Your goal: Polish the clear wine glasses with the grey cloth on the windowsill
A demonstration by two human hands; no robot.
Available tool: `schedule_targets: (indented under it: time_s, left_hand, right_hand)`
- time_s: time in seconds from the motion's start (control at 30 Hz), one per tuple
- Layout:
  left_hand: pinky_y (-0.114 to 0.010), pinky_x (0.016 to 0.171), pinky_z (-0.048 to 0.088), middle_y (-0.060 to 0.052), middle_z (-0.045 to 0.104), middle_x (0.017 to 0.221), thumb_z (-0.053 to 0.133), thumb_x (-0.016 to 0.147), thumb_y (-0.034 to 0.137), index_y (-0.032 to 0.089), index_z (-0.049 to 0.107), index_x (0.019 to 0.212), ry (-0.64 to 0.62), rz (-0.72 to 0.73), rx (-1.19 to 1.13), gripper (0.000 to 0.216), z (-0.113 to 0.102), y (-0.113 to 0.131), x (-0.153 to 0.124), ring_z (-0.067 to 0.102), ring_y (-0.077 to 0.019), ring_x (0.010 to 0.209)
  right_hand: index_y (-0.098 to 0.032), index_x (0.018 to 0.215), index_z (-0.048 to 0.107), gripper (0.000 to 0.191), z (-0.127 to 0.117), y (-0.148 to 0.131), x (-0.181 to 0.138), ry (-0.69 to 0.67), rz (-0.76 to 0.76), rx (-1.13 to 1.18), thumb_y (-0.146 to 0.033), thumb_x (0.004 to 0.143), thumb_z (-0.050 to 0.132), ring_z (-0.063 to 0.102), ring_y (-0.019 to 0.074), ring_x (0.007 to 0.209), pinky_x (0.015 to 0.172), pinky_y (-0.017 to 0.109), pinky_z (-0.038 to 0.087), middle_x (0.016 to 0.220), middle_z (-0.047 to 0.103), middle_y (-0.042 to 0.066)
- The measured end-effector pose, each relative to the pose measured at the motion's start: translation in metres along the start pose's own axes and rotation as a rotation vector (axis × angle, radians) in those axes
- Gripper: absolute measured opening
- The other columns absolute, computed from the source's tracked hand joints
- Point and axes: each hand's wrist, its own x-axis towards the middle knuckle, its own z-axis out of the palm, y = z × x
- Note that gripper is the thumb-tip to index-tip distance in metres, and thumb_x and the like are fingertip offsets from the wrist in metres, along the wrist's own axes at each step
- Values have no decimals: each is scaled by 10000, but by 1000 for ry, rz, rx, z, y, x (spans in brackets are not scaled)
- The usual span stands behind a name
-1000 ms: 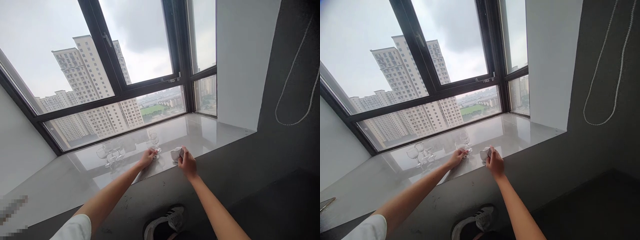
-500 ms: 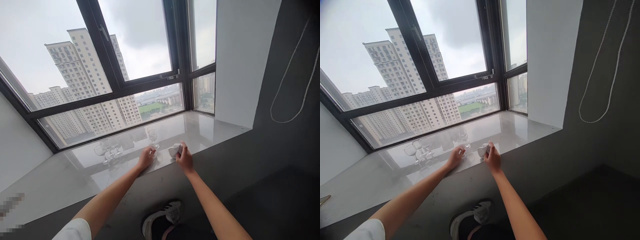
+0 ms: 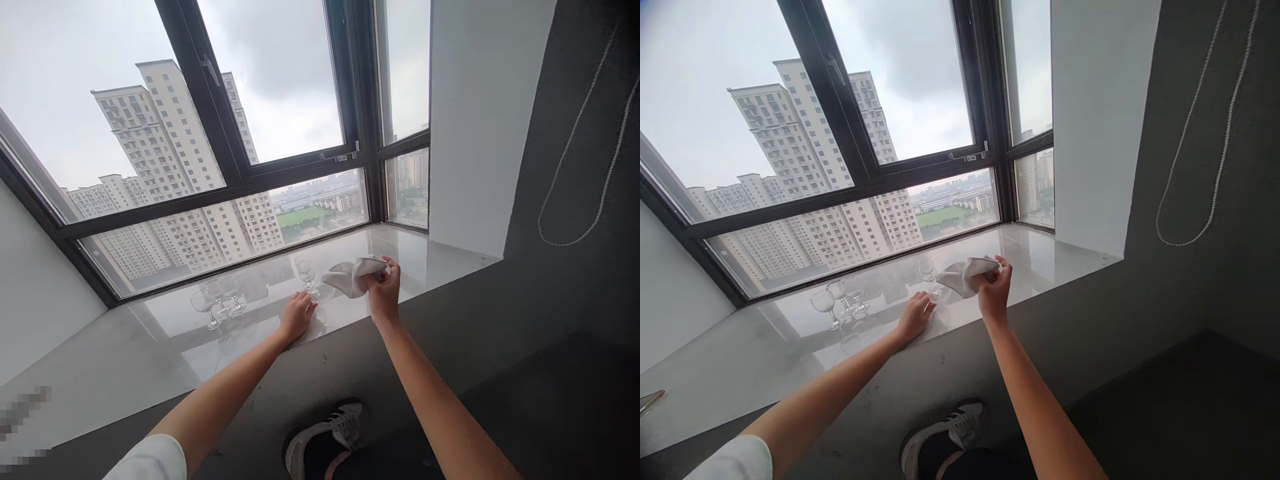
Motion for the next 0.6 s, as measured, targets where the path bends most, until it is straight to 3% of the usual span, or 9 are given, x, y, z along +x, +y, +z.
schedule_targets:
  time_s: [0.2,0.43,0.6]
  left_hand:
    - [-351,803,427,-60,626,919,512,930,183,220,586,859,-48,39,-110,109,2,-2,1,521,-233,922]
    - [-342,790,422,-57,620,884,512,930,199,219,566,823,-52,63,-106,121,-4,3,0,514,-233,910]
    - [-353,831,430,-60,621,882,494,934,198,212,563,826,-74,108,-82,129,-5,5,1,510,-232,934]
  right_hand:
    - [-198,1315,412,649,-5,-7,-4,-138,-124,-295,-301,714,635,604,203,804,750,331,492,981,655,87]
    - [-208,1326,448,670,-1,-2,-8,-432,-11,-433,-280,686,631,624,203,754,680,302,480,884,686,50]
    - [-199,1372,432,687,2,-1,-13,-474,-47,-589,-274,710,600,632,218,756,675,304,469,845,684,47]
